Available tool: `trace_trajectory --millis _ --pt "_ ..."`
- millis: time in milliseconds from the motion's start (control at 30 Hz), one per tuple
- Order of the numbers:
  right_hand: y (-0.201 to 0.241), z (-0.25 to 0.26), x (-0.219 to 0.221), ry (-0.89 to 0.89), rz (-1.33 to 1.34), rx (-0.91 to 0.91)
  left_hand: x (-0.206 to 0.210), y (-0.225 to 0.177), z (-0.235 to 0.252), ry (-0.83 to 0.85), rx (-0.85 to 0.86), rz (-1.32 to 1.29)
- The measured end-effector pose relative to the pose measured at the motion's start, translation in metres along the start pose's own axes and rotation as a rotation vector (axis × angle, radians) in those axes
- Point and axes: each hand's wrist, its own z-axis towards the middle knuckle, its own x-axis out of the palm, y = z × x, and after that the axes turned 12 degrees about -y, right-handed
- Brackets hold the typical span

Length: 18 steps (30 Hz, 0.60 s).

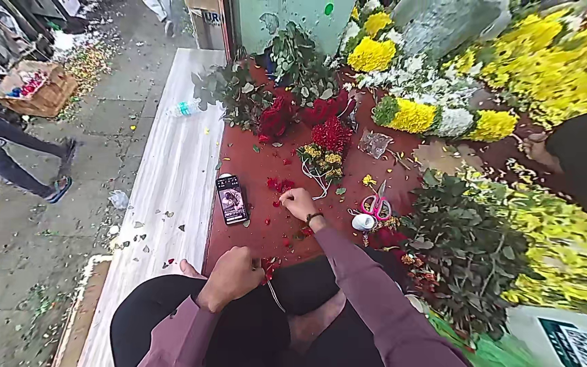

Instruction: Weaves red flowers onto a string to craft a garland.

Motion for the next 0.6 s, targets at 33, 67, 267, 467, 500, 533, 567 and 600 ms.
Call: trace_trajectory --millis 33,67,267,467,500,533,567,600 --pt "-0.002 0.018 0.014 -0.107 -0.051 0.018 0.001 0.001 0.001 0.013 -0.004 -0.001" --pt "-0.002 0.032 0.028 -0.181 -0.083 0.044 0.002 0.002 0.003 0.028 -0.010 0.002" --pt "0.004 0.070 0.066 -0.315 -0.202 0.078 0.004 0.008 0.006 0.026 -0.030 0.014" --pt "-0.021 0.034 0.024 -0.253 -0.092 0.080 0.005 0.004 0.005 0.025 0.003 0.030" --pt "-0.024 0.031 0.017 -0.228 -0.108 0.086 0.006 0.003 0.005 0.025 0.009 0.034" --pt "-0.027 0.027 0.012 -0.200 -0.107 0.092 0.006 0.002 0.003 0.026 0.010 0.038" --pt "-0.030 0.024 0.009 -0.176 -0.101 0.102 0.006 0.000 0.002 0.026 0.007 0.046" --pt "-0.030 0.022 0.007 -0.160 -0.099 0.113 0.006 -0.001 0.002 0.023 0.004 0.053"
